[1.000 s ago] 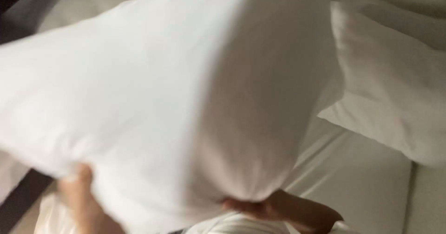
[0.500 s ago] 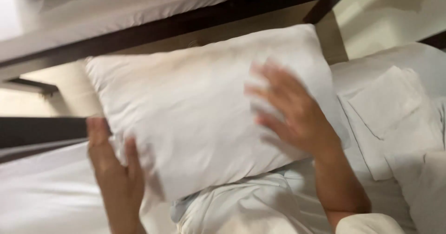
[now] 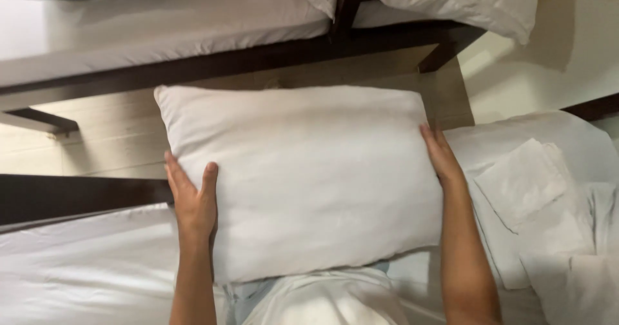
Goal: The person inserts a blue pillow with star patterns into a white pillowcase while sitting on a bed. They pull the case over the pillow, zip it closed, and then place the finished pillow onto a stack of other pillows.
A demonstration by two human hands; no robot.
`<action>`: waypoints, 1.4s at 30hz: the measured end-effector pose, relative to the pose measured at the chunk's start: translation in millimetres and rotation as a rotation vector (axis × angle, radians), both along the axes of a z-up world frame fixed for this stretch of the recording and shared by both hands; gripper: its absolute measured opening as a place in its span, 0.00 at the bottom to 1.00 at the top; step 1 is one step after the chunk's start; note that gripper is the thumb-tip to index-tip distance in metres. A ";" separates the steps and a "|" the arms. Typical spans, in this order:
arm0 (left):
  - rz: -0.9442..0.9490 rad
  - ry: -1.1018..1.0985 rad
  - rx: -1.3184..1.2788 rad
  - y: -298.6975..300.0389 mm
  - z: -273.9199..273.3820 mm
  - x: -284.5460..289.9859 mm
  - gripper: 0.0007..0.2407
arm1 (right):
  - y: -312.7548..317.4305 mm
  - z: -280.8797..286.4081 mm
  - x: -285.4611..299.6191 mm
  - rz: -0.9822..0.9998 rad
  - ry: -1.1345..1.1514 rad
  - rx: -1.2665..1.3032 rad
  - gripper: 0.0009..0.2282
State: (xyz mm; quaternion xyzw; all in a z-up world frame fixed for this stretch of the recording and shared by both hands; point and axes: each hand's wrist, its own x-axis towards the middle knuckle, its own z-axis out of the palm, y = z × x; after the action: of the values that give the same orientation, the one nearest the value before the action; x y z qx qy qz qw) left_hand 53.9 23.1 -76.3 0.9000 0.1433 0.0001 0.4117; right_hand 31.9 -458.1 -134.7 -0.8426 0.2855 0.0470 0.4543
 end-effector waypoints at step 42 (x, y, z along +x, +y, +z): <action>-0.533 -0.239 0.629 -29.3 16.5 -0.5 0.32 | 22.9 10.9 3.7 0.380 0.028 -0.392 0.29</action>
State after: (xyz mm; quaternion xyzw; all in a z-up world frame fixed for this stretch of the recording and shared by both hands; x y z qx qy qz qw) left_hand 53.5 -6.2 -59.8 0.9809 -0.1499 0.0419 0.1168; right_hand 35.6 -435.2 -123.8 -0.9521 0.1321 0.0868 0.2617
